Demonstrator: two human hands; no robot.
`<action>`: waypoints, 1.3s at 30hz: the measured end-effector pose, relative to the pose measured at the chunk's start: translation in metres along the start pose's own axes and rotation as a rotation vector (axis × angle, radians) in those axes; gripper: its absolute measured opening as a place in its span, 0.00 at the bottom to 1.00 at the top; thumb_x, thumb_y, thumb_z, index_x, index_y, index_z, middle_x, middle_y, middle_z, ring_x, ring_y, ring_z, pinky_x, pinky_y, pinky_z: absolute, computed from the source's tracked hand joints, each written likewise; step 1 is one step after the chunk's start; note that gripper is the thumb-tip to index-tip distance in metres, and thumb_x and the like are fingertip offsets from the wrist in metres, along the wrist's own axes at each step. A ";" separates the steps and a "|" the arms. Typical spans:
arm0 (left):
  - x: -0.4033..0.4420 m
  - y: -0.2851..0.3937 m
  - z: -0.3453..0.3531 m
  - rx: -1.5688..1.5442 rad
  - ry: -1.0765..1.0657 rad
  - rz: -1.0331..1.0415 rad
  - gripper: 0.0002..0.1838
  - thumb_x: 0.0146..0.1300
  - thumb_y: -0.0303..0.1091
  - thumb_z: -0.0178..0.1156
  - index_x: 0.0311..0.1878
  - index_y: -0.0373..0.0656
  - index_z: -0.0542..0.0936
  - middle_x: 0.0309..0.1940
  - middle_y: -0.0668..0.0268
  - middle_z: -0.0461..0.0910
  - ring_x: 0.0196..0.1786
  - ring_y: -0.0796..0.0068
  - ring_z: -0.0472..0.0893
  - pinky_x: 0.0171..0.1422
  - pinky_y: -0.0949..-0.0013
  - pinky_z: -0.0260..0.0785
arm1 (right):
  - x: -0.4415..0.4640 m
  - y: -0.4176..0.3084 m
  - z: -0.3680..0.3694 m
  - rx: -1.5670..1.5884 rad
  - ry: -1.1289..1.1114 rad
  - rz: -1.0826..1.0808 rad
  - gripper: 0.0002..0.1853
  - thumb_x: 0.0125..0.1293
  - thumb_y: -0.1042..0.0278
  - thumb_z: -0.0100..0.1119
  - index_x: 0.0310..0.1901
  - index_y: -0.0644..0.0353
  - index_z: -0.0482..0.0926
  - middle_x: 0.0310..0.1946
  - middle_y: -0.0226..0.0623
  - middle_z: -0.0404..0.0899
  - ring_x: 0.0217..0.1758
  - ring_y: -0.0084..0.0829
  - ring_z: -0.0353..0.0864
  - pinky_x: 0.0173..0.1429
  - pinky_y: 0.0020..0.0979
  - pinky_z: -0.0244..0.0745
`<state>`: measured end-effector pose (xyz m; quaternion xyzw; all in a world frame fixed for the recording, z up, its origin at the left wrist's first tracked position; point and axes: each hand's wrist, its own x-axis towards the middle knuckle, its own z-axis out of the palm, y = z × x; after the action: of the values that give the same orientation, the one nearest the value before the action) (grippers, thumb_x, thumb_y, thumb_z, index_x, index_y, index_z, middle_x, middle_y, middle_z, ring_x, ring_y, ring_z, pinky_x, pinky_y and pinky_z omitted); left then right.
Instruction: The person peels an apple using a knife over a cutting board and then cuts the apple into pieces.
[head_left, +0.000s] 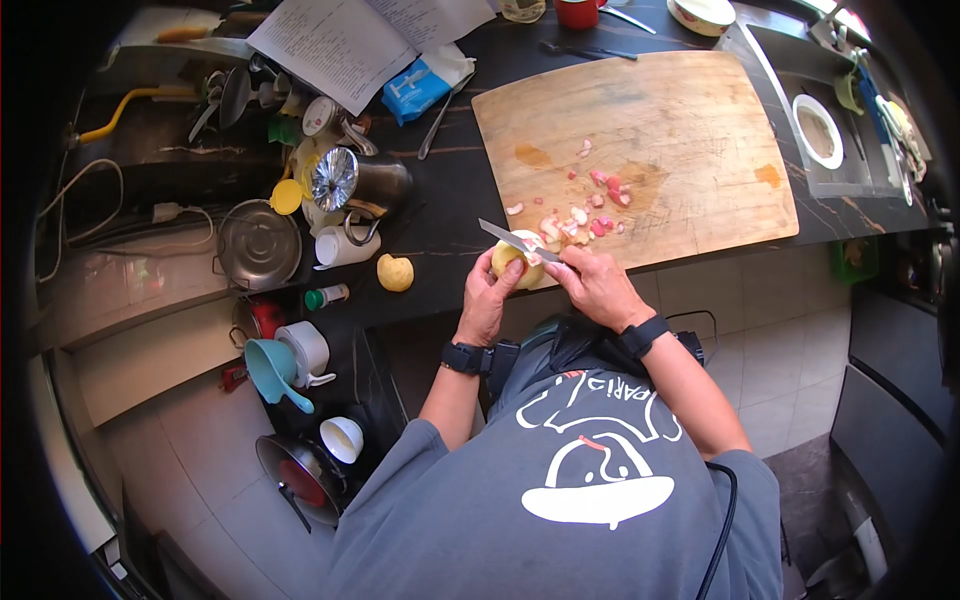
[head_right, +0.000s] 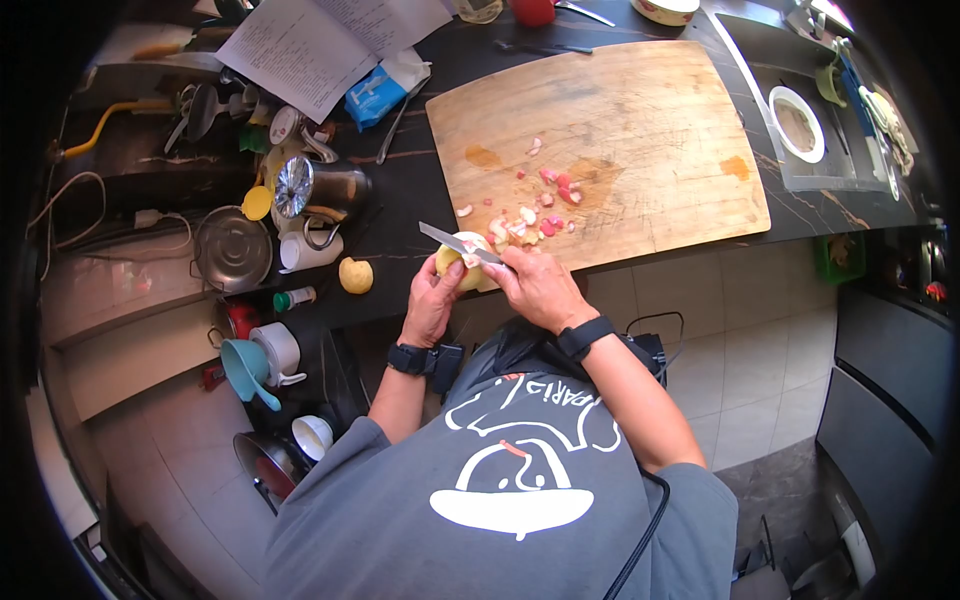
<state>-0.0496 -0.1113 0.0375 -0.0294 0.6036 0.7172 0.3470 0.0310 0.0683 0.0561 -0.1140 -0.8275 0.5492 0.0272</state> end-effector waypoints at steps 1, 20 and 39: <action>0.000 0.001 0.000 0.000 -0.002 0.000 0.28 0.66 0.42 0.66 0.62 0.35 0.71 0.51 0.64 0.79 0.53 0.76 0.79 0.56 0.73 0.73 | 0.000 -0.001 -0.001 -0.008 0.000 0.000 0.15 0.69 0.57 0.58 0.33 0.63 0.78 0.27 0.53 0.78 0.34 0.55 0.79 0.37 0.48 0.72; -0.002 0.005 0.002 -0.079 -0.088 -0.024 0.24 0.69 0.43 0.62 0.60 0.36 0.73 0.52 0.64 0.79 0.52 0.77 0.79 0.56 0.72 0.71 | 0.006 0.025 -0.002 0.067 0.055 0.138 0.15 0.70 0.57 0.58 0.39 0.62 0.81 0.28 0.53 0.80 0.34 0.54 0.81 0.38 0.45 0.73; 0.007 -0.010 -0.014 -0.307 -0.180 -0.101 0.25 0.74 0.46 0.52 0.66 0.40 0.68 0.60 0.62 0.75 0.61 0.70 0.76 0.65 0.62 0.70 | 0.007 0.004 0.004 0.056 0.041 -0.043 0.15 0.69 0.58 0.58 0.30 0.62 0.76 0.24 0.51 0.77 0.30 0.55 0.79 0.34 0.47 0.72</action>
<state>-0.0547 -0.1197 0.0224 -0.0479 0.4513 0.7822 0.4268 0.0241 0.0673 0.0503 -0.1068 -0.8132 0.5690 0.0592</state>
